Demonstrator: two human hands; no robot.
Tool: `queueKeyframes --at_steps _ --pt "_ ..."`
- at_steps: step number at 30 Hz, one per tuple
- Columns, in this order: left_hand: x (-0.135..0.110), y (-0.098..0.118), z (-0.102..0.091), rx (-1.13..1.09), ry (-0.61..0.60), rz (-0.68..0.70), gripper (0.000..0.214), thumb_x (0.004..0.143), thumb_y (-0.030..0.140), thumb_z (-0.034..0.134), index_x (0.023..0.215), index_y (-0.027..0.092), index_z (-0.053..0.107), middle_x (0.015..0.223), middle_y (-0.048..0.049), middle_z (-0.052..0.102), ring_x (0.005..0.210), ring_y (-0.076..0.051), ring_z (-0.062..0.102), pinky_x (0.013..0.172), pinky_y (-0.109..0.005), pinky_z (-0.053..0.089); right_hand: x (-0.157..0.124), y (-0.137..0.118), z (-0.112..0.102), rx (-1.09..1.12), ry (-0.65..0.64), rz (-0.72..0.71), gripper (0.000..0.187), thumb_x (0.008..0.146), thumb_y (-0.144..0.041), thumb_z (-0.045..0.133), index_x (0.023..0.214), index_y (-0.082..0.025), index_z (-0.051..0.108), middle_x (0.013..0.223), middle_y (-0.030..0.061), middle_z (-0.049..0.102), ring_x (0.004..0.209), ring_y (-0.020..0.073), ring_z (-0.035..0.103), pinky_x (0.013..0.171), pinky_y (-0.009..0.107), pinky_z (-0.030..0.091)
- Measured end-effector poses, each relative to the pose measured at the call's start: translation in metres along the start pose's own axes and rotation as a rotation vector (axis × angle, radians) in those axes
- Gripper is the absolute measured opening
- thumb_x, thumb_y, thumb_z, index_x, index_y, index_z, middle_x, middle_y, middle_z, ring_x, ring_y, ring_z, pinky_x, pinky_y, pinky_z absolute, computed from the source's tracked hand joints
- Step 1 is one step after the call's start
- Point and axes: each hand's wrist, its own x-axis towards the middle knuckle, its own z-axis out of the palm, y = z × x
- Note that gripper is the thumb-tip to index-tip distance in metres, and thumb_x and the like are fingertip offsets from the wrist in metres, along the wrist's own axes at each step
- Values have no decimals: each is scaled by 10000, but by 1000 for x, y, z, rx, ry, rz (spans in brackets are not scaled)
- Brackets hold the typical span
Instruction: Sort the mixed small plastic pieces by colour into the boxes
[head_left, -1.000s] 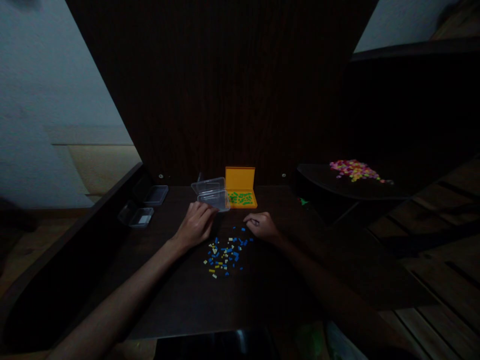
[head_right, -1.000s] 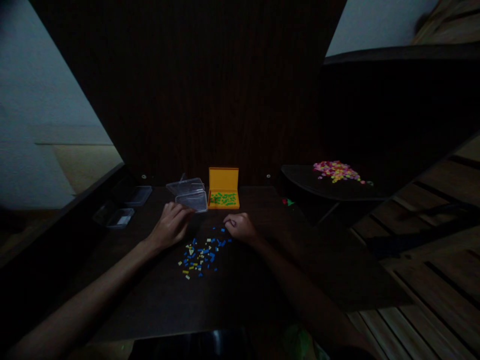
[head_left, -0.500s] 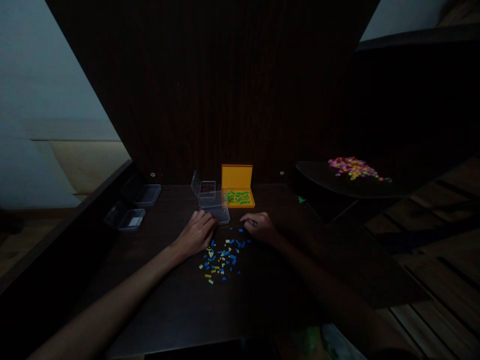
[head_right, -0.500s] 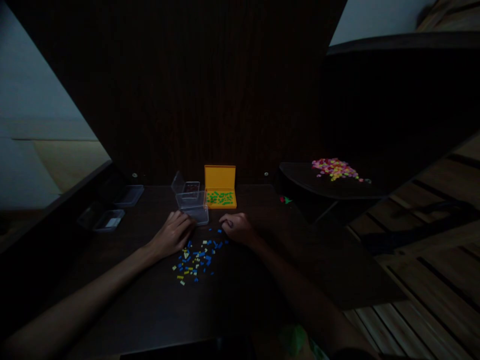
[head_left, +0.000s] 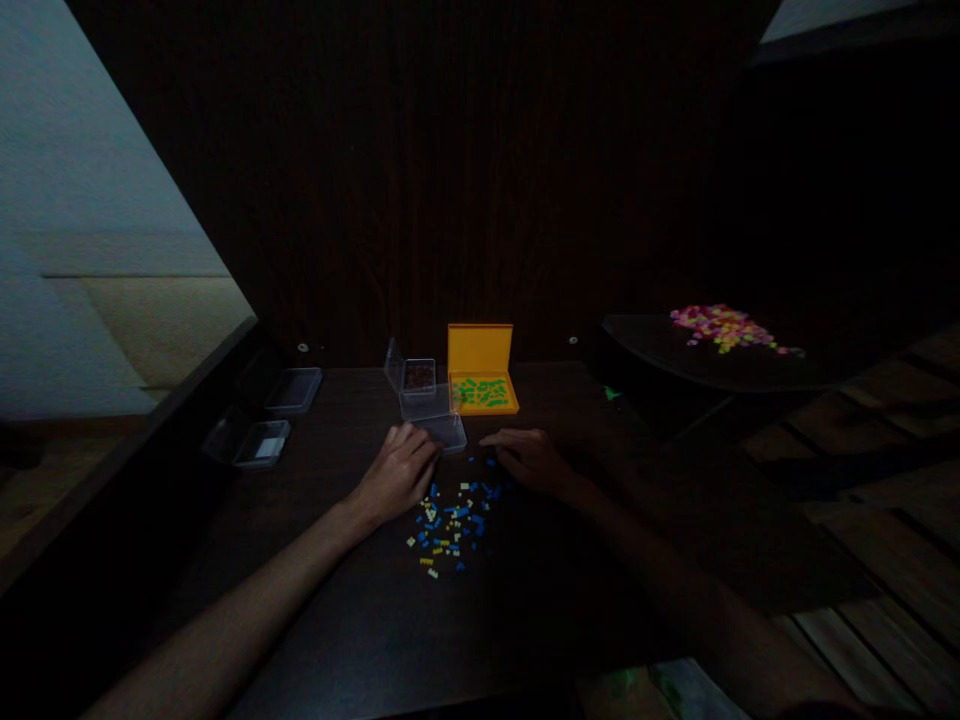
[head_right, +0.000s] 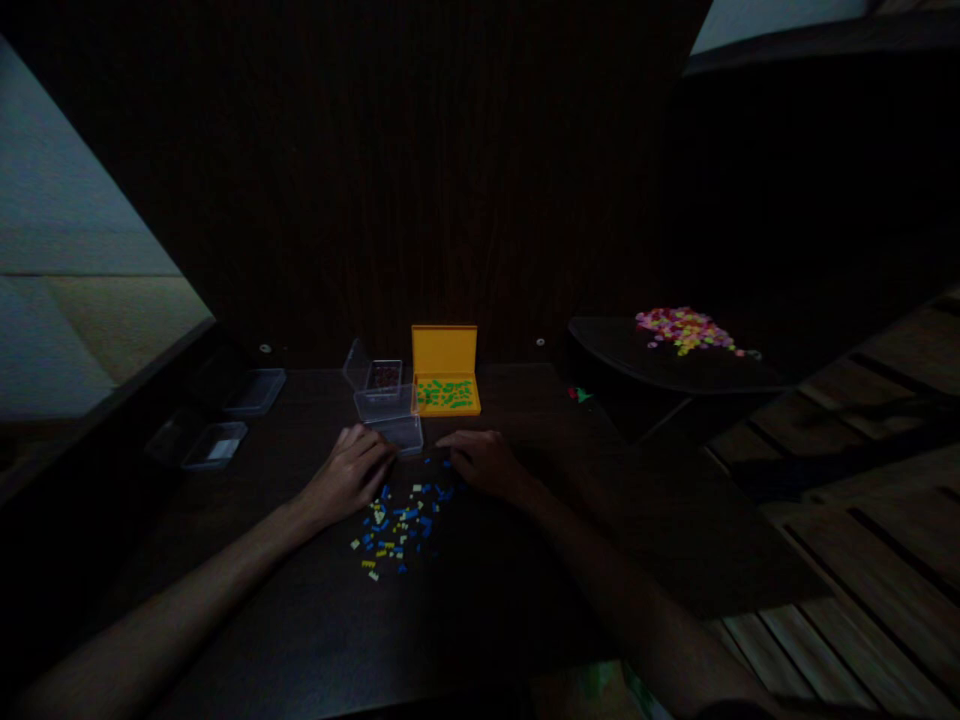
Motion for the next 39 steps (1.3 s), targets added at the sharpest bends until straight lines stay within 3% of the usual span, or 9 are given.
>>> queueKeyframes --at_steps 3,10,16,20,26,34,39 --pt "-2 0 0 -22 20 11 247 927 190 426 1012 148 654 872 -92 628 866 -220 484 761 -379 400 -1 -3 -4 -41 -87 -13 301 898 -197 446 1123 -190 646 915 49 675 772 157 625 686 253 445" --pt "-7 -1 -1 -48 79 7 266 916 243 497 1145 162 605 977 -90 663 931 -222 535 825 -391 417 -3 -5 -10 -75 -211 -121 336 951 -252 397 1230 -195 575 902 47 578 747 154 563 658 259 396" --pt "-9 -6 -8 -14 272 -41 387 852 243 571 1227 163 526 1083 -120 570 968 -238 538 824 -384 468 -4 -3 -10 -77 -259 -122 338 960 -260 383 1240 -198 563 937 49 584 784 158 569 697 269 403" --pt "-9 -11 -12 10 372 -125 515 809 271 623 1285 180 448 1194 -138 494 1097 -277 498 919 -441 462 -5 -2 -10 -29 -245 -108 329 963 -252 384 1230 -197 568 956 53 603 804 159 580 723 275 412" --pt "-8 -12 -13 -119 331 -156 753 764 346 674 1382 188 274 1310 -161 386 1216 -303 435 966 -475 465 -5 -4 -10 0 -220 -88 323 961 -263 404 1224 -206 584 941 52 612 786 154 589 696 265 416" --pt "-8 -13 -8 -222 278 -282 925 703 432 714 1421 175 190 1336 -178 337 1079 -271 495 862 -454 514 -6 1 -4 56 -89 -46 287 846 -228 566 1122 -184 630 808 20 588 673 134 543 621 249 412" --pt "-9 -19 -2 -277 209 -335 985 699 440 710 1447 163 132 1358 -185 327 1054 -266 514 848 -437 520 -4 2 -4 92 -25 -34 163 828 -228 600 974 -178 652 772 16 585 667 130 542 624 250 420"
